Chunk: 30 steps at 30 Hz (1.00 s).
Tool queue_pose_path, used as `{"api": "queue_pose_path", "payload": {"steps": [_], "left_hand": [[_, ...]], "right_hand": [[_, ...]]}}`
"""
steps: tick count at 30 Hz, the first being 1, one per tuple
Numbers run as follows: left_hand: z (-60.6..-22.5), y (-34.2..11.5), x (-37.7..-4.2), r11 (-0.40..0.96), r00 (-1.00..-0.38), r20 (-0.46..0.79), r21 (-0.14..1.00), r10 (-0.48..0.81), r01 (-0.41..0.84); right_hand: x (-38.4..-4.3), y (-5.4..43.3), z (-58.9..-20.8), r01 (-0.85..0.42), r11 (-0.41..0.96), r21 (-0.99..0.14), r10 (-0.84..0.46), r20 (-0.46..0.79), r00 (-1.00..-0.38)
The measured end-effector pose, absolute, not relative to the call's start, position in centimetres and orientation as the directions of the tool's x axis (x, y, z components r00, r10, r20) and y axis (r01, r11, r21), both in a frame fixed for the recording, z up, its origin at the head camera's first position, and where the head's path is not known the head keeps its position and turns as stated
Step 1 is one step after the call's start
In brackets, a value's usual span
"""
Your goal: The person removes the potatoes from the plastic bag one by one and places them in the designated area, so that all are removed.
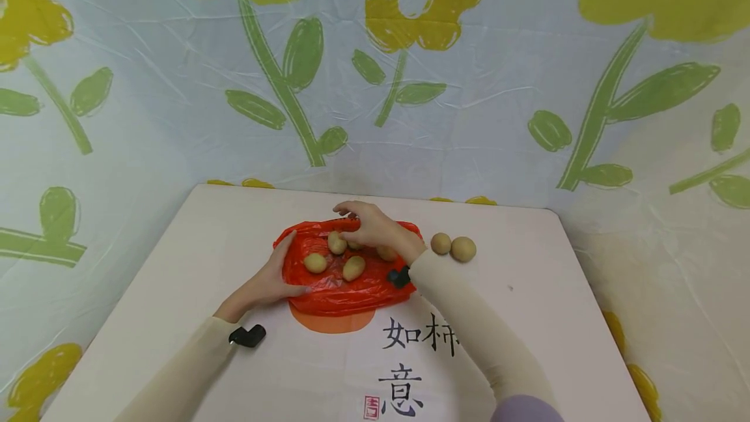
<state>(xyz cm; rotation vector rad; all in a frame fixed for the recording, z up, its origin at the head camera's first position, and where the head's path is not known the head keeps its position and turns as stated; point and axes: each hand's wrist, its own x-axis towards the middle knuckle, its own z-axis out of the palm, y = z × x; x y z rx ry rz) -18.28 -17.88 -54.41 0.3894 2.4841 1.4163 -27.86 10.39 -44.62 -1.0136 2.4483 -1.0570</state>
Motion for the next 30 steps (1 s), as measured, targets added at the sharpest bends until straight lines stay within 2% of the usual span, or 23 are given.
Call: {"api": "queue_pose_path", "payload": {"steps": [13,19,26,30], "left_hand": [[-54.1,-18.0,-18.2,0.457,-0.931,-0.046,0.879,0.362,0.134],[-54.3,-18.0,-18.3,0.447,-0.928,-0.039,0.883,0.371,0.142],[-54.2,-18.0,-18.3,0.438,-0.927,-0.034,0.887,0.374,0.144],[-54.2,-18.0,-18.3,0.435,-0.926,-0.035,0.889,0.375,0.143]], "right_hand": [[-27.8,9.4,-45.7,-0.484,0.541,-0.688,-0.713,-0.070,-0.698],[-27.5,8.9,-45.9,-0.385,0.532,-0.755,-0.690,-0.122,-0.714],[-27.5,8.6,-46.5,-0.456,0.549,-0.700,-0.705,-0.096,-0.702],[-27.7,8.7,-47.1,-0.443,0.576,-0.687,-0.691,-0.120,-0.713]]}}
